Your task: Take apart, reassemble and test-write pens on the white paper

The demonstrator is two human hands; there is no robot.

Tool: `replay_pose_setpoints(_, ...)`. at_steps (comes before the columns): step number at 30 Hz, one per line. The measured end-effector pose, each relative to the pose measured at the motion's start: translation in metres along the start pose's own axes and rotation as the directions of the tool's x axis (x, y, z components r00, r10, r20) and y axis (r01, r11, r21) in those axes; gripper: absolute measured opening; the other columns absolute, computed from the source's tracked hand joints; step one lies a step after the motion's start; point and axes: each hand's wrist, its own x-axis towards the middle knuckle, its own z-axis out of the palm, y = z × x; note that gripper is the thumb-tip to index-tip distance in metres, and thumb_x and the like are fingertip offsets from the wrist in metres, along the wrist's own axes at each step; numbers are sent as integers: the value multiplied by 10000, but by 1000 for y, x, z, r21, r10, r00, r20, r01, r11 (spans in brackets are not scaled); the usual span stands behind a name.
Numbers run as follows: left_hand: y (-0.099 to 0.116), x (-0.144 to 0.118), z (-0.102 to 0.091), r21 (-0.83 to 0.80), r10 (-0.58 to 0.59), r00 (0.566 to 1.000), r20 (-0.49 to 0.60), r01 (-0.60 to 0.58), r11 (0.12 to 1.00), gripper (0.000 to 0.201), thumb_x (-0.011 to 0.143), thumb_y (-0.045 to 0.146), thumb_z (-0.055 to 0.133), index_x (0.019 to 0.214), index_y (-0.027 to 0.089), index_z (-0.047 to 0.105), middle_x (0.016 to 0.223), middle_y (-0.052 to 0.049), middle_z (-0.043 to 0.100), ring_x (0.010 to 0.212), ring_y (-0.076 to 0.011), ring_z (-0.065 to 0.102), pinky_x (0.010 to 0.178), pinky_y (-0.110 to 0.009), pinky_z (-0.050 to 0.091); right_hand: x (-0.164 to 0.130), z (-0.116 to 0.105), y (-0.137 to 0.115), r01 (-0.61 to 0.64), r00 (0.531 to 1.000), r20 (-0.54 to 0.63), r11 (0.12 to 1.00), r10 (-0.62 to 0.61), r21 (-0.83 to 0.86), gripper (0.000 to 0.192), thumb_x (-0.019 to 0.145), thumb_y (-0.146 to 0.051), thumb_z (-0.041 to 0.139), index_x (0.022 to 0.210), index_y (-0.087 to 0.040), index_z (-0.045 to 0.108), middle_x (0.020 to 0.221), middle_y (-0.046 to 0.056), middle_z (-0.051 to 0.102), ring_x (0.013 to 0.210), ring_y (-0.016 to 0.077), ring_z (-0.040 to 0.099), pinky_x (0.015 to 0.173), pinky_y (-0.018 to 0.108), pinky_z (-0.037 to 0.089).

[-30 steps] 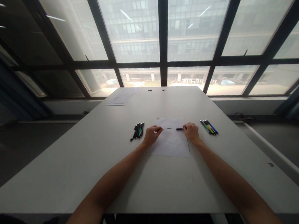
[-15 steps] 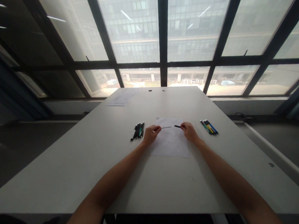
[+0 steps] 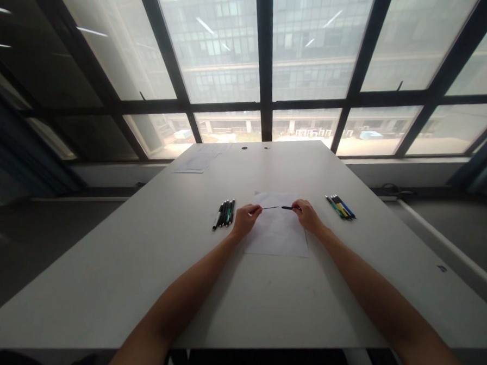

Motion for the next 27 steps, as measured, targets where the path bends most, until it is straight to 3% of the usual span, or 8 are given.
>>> replay_pose_setpoints(12,0,0,-1,-14,-13,1000,-17,13,1000,183,860,277,601,805,168,737,778,-24,703,679,-129,587,674,-241,446,1,3,13,-1,1000,-15,1000,1,-12,100,866,-141,524,861,-184,614,893,63,642,906,210,540,845,326,409)
replay_pose_setpoints(22,5,-1,-1,19,12,1000,13,-12,1000,173,866,269,604,789,173,725,757,-19,691,672,-129,577,678,-244,444,-1,-1,-1,23,1000,0,999,-23,-27,95,874,-148,533,859,-197,613,888,56,637,914,210,543,844,323,412)
replay_pose_setpoints(27,7,-2,0,37,53,997,64,-55,998,183,879,289,601,809,177,728,756,-23,682,695,-136,582,695,-251,453,-3,0,-11,89,994,70,996,-87,-28,102,892,-160,530,899,-207,620,927,49,630,893,190,561,826,304,426)
